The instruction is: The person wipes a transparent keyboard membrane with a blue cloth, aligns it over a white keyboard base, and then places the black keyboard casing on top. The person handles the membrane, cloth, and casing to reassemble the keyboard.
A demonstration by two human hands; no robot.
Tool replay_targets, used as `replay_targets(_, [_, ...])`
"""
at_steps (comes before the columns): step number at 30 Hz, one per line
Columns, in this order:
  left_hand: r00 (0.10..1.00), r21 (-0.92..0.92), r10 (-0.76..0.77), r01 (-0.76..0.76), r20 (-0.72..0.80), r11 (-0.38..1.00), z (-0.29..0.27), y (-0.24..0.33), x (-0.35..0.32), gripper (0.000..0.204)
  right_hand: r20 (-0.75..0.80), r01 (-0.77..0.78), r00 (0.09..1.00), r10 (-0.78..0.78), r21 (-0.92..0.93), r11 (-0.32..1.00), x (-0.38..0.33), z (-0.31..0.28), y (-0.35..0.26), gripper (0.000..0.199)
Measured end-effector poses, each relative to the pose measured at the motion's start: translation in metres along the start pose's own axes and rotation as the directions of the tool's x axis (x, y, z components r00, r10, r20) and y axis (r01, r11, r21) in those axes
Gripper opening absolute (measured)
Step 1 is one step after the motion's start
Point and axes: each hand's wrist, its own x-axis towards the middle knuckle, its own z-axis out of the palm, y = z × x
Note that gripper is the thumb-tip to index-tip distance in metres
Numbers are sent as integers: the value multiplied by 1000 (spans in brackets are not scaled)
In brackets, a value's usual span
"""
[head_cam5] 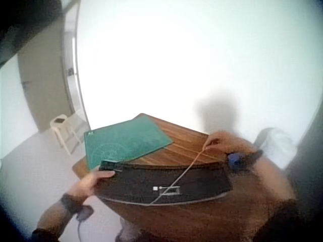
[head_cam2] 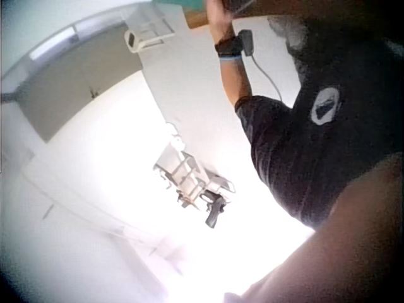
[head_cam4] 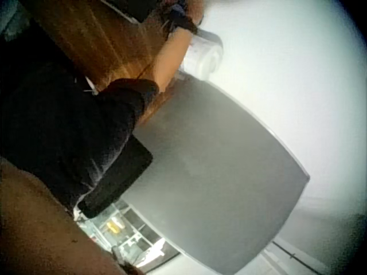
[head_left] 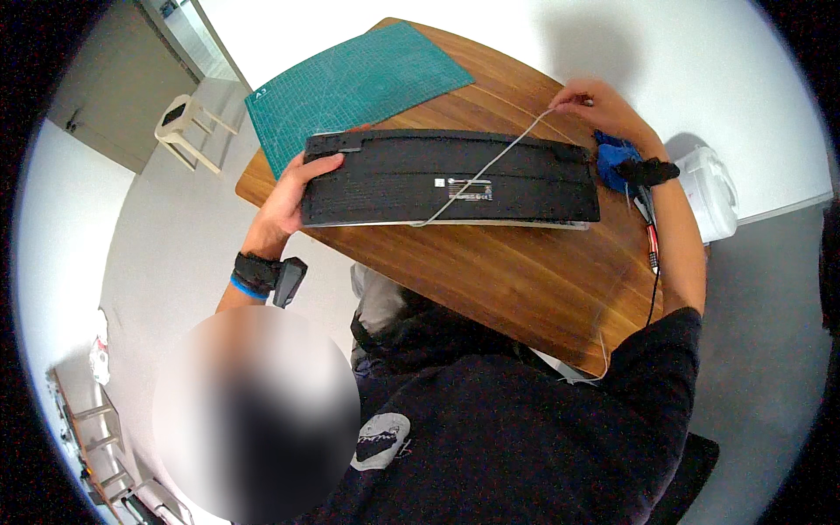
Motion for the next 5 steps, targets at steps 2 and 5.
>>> replay_targets(2, [999, -49, -9, 6, -47, 999, -16, -5, -2, 44, -41, -94, 995, 96, 28, 995, -16, 9, 34, 15])
replay_targets(5, [998, -81, 4, -9, -57, 997, -16, -3, -7, 45, -37, -215, 975, 220, 101, 971, -31, 16, 60, 22])
